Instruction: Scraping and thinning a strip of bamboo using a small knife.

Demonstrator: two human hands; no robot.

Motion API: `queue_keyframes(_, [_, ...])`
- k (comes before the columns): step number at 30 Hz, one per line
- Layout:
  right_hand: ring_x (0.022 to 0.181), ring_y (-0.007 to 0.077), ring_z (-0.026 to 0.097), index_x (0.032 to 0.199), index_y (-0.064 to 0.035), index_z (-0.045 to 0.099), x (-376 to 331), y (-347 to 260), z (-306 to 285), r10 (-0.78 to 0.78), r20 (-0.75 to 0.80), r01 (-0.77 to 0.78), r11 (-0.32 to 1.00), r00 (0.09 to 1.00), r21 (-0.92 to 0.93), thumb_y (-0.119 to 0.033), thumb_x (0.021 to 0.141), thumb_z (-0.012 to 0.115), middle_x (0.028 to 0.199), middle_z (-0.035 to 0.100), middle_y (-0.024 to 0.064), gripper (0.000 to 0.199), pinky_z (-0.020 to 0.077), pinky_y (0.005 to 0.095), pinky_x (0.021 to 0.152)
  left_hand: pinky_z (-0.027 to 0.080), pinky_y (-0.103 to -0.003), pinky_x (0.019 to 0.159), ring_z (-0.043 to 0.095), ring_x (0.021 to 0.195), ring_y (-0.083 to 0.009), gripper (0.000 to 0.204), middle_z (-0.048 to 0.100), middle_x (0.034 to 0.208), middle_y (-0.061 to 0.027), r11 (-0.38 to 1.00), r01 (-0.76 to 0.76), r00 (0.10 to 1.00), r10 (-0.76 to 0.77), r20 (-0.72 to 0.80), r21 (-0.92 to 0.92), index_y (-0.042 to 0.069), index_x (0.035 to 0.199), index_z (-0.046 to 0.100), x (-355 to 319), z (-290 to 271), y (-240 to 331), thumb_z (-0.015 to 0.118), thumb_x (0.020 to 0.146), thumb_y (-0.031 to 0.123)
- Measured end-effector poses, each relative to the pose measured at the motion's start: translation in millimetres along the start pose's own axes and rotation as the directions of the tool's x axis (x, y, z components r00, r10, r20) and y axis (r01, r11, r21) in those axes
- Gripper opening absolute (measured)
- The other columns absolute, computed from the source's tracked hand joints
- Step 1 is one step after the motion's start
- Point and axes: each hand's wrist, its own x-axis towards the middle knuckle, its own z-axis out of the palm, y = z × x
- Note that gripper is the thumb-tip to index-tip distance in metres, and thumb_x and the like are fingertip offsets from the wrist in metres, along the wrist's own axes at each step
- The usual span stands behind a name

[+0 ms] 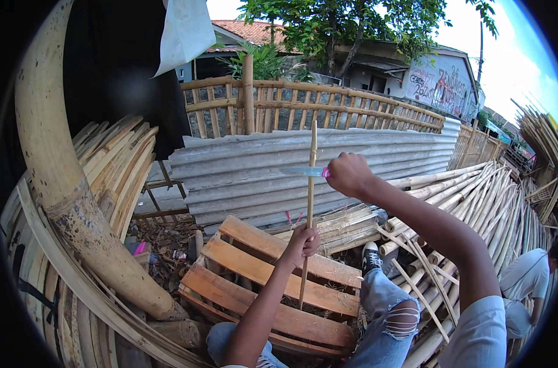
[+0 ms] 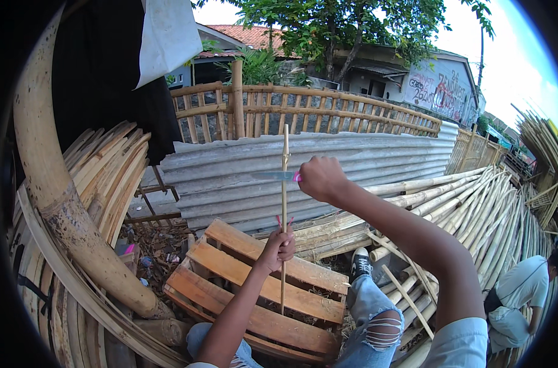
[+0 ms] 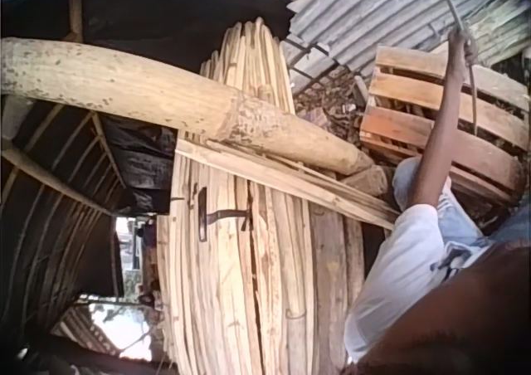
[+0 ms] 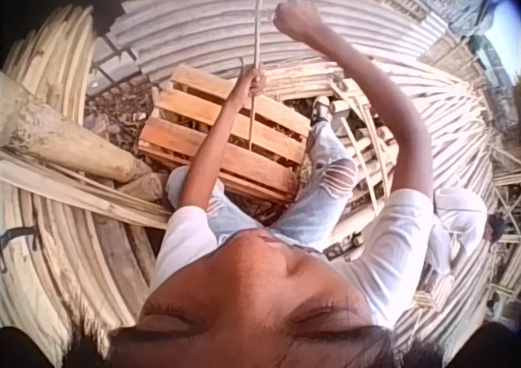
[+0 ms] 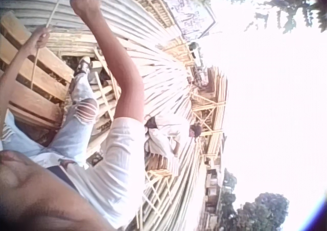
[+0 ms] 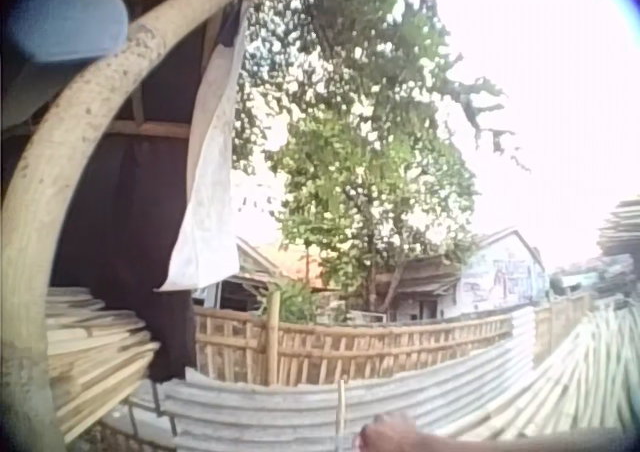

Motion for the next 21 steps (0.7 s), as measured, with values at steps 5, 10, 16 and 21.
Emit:
queue_keyframes(5, [0.068,0.0381,0.063,0.065,-0.0014,0.065,30.8,32.3,-24.3,0.229,-0.063,-0.227,0.973,0.972,0.038,-0.020,0.073,0.054,0.068,0.063,0.0215,0.023,0.0501,0.0458,0.066,0.015,-0.021,0.032,0.020,0.032,-0.0043,0.027,0.025,0.046,0.0058,0.998,0.013,0.996,-0.008,-0.089,0.054,0.014,0.065,0.037,5.8,0.2,0.4,0.053,0.086,0.022])
queue_keyframes(10, [0.074,0.0386,0.063,0.072,0.0018,0.064,17.7,8.1,-7.2,0.040,0.070,-0.037,0.999,0.997,-0.035,-0.021,0.077,0.051,0.074,0.063,0.0222,0.027,0.0487,0.0476,0.071,0.016,-0.020,0.032,0.022,0.033,-0.0032,0.025,0.026,0.047,0.0060,1.000,0.002,0.999,-0.001,-0.055,0.017,0.014,0.067,0.038,-7.9,-5.0,7.8,0.054,0.085,0.020])
queue_keyframes(16, [0.077,0.0431,0.059,0.076,0.0036,0.063,35.8,94.0,-33.2,0.506,-0.196,-0.446,0.850,0.840,0.280,-0.028,0.082,0.049,0.077,0.060,0.0266,0.035,0.0456,0.0497,0.069,0.016,-0.021,0.032,0.021,0.033,-0.0037,0.027,0.026,0.046,0.0052,0.998,-0.012,0.997,0.016,-0.072,0.058,0.014,0.066,0.036,-6.0,2.8,3.3,0.053,0.086,0.021])
queue_keyframes(21, [0.075,0.0458,0.057,0.070,0.0041,0.062,-45.7,48.9,50.0,0.452,0.086,-0.441,0.786,0.888,0.432,-0.028,0.077,0.051,0.072,0.058,0.0287,0.034,0.0447,0.0498,0.072,0.016,-0.021,0.032,0.022,0.033,-0.0040,0.025,0.025,0.046,0.0055,0.997,-0.001,0.990,0.011,-0.139,0.075,0.013,0.068,0.039,-10.1,6.4,5.8,0.055,0.086,0.021])
